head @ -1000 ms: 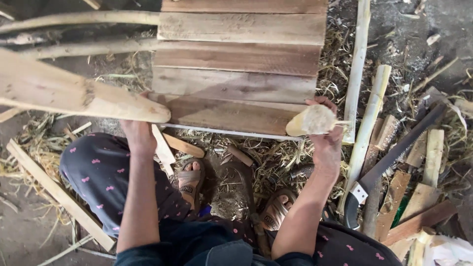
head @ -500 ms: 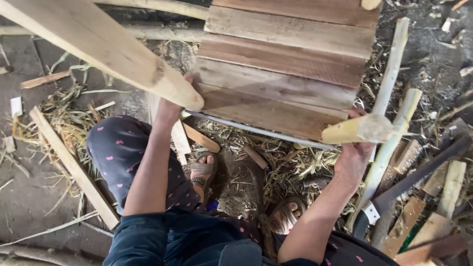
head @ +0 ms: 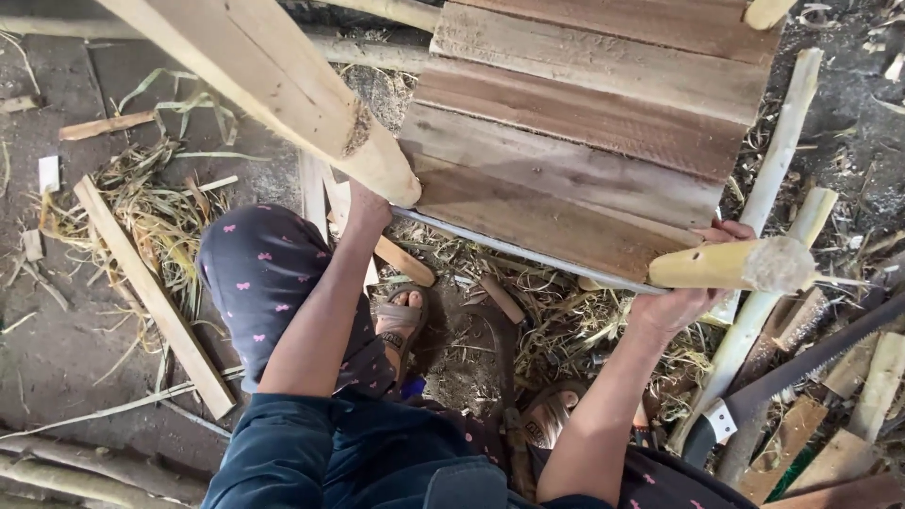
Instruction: Shaving a piece of wood with a curved blade and fitting it into a wooden furniture frame.
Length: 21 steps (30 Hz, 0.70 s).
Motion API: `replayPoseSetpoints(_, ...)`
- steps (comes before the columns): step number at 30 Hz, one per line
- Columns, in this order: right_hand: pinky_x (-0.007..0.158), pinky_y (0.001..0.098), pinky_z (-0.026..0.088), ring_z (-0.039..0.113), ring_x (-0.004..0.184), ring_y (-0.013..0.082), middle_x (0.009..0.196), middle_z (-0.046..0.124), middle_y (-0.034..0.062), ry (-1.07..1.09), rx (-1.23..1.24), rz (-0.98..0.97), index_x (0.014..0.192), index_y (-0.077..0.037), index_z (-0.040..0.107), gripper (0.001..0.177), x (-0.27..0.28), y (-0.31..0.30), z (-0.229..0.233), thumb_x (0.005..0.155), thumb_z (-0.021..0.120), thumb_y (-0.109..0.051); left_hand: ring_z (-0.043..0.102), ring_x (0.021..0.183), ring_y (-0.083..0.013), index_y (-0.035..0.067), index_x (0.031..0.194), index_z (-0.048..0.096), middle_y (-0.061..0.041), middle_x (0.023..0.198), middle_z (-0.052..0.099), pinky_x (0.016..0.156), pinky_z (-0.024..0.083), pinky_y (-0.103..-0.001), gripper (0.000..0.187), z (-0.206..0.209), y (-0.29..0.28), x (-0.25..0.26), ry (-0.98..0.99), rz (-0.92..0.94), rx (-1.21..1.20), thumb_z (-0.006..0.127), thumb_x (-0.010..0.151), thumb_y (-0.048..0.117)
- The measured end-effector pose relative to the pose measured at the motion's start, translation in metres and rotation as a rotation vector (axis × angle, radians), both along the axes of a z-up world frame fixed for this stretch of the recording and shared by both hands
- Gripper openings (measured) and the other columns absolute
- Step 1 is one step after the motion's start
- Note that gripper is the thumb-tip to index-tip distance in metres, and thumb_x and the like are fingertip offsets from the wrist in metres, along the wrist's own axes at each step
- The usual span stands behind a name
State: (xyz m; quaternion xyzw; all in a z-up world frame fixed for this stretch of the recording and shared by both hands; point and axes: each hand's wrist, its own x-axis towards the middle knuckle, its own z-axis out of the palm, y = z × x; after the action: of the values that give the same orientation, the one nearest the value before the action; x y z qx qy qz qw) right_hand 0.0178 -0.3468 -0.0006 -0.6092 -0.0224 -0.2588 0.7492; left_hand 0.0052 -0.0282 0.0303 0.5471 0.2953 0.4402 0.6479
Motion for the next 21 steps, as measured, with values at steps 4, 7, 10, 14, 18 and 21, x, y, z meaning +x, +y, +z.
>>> replayPoseSetpoints(4, 0.108, 0.0435, 0.027, 0.039, 0.116, 0.0179, 0.121, 0.042, -0.0023, 0.017, 0.102, -0.004, 0.106, -0.015, 0.048, 0.045, -0.003, -0.004, -0.018, 0.085, 0.06, -0.053, 0.063, 0.086, -0.0165, 0.003, 0.104, 0.062, -0.008, 0.095, 0.063, 0.081, 0.055, -0.033, 0.017, -0.004, 0.003, -0.002, 0.003, -0.002, -0.005, 0.057, 0.087, 0.002)
replayPoseSetpoints(7, 0.104, 0.0418, 0.031, 0.043, 0.11, 0.0179, 0.115, 0.043, -0.0022, 0.036, 0.098, 0.006, 0.117, -0.018, 0.045, 0.043, -0.003, -0.005, -0.019, 0.089, 0.057, -0.048, 0.063, 0.086, -0.0165, 0.003, 0.104, 0.062, -0.008, 0.094, 0.063, 0.081, 0.055, -0.033, 0.017, -0.007, 0.004, 0.004, 0.004, -0.002, -0.009, 0.057, 0.087, 0.002)
replayPoseSetpoints(10, 0.11, 0.0472, 0.025, 0.037, 0.119, 0.0195, 0.124, 0.04, -0.0026, 0.075, 0.077, -0.013, 0.106, -0.019, 0.046, 0.048, -0.004, -0.007, -0.023, 0.082, 0.06, -0.058, 0.062, 0.086, -0.0166, 0.003, 0.104, 0.062, -0.008, 0.094, 0.063, 0.081, 0.055, -0.033, 0.017, -0.009, 0.004, 0.001, 0.0, -0.003, -0.012, 0.058, 0.087, 0.002)
replayPoseSetpoints(14, 0.103, 0.0419, 0.029, 0.038, 0.111, 0.0174, 0.112, 0.041, -0.0022, 0.05, 0.078, 0.028, 0.11, -0.019, 0.043, 0.053, -0.003, -0.003, -0.008, 0.081, 0.063, -0.059, 0.062, 0.086, -0.0166, 0.003, 0.104, 0.062, -0.008, 0.094, 0.063, 0.08, 0.055, -0.032, 0.017, -0.011, 0.006, 0.003, -0.002, -0.005, -0.016, 0.058, 0.087, 0.002)
replayPoseSetpoints(18, 0.102, 0.0367, 0.036, 0.039, 0.107, 0.0142, 0.11, 0.039, -0.0016, 0.012, 0.036, 0.033, 0.105, -0.017, 0.043, 0.063, 0.002, -0.004, -0.009, 0.077, 0.062, -0.07, 0.062, 0.086, -0.0166, 0.003, 0.104, 0.062, -0.008, 0.094, 0.063, 0.08, 0.055, -0.032, 0.017, -0.015, 0.008, 0.001, 0.005, -0.012, -0.012, 0.058, 0.087, 0.002)
replayPoseSetpoints(21, 0.097, 0.0319, 0.038, 0.041, 0.103, 0.0129, 0.106, 0.041, -0.0007, 0.026, 0.018, -0.008, 0.106, -0.016, 0.043, 0.054, 0.002, -0.004, -0.009, 0.081, 0.059, -0.061, 0.062, 0.085, -0.0166, 0.003, 0.103, 0.062, -0.008, 0.094, 0.063, 0.08, 0.055, -0.032, 0.017, -0.019, 0.008, -0.004, 0.013, -0.017, -0.011, 0.058, 0.087, 0.002)
